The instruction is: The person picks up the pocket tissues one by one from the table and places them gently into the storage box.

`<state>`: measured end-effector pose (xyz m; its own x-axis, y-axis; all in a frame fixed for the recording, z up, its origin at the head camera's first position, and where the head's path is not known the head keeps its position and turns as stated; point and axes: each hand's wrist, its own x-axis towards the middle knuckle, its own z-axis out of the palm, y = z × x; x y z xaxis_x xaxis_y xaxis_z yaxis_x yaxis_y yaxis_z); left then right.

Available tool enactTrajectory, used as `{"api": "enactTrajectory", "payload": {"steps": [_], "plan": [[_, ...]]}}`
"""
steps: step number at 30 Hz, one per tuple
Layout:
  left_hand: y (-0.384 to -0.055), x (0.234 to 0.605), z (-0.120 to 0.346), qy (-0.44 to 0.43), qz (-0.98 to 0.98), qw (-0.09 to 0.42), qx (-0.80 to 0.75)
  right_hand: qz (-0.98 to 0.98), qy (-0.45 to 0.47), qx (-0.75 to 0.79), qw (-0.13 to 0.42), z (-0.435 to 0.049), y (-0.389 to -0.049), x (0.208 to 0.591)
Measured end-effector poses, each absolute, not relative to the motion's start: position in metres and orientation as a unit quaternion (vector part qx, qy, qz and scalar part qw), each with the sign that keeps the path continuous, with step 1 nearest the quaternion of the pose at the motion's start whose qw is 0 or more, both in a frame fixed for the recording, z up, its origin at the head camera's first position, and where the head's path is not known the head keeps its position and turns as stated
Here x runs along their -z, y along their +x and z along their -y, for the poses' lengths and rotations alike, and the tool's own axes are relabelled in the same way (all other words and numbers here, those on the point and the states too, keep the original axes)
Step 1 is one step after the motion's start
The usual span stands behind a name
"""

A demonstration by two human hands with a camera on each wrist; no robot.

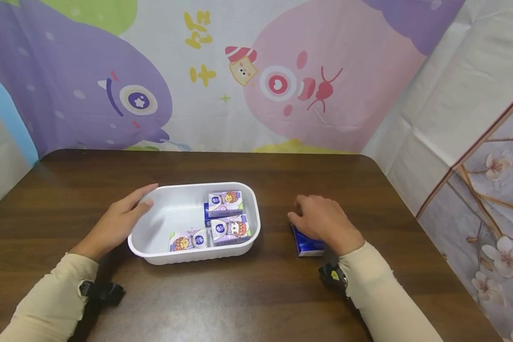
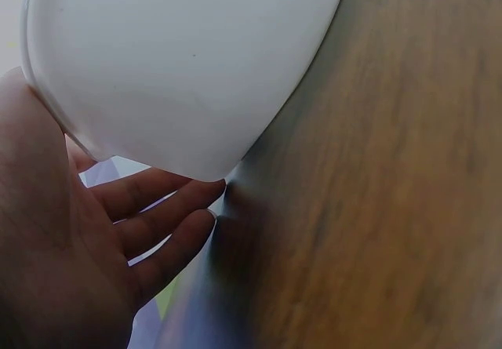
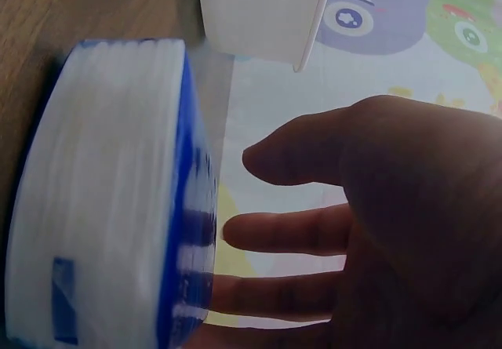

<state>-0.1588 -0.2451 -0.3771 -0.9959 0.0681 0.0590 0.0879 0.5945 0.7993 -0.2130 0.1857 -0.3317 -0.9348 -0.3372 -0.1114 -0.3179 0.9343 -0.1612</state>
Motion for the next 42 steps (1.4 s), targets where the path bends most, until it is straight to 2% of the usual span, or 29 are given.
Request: {"api": "enactTrajectory", "payload": {"steps": [4, 17, 42], "plan": [[-0.1590, 0.3776, 0.2452, -0.044, 0.893, 0.009, 0.447, -0.980, -0.154, 0.075, 0.097, -0.1865, -0.2131, 0.3321], [-0.1601, 0.3775, 0.2447, -0.044, 0.893, 0.007, 0.448, -0.986, -0.138, 0.040, 0.080, -0.1899, -0.2107, 0.3277], [-0.1587, 0.3778, 0.2448, -0.034, 0.892, -0.004, 0.450, -0.982, -0.136, -0.026, 0.127, -0.1866, -0.2066, 0.3269]]}}
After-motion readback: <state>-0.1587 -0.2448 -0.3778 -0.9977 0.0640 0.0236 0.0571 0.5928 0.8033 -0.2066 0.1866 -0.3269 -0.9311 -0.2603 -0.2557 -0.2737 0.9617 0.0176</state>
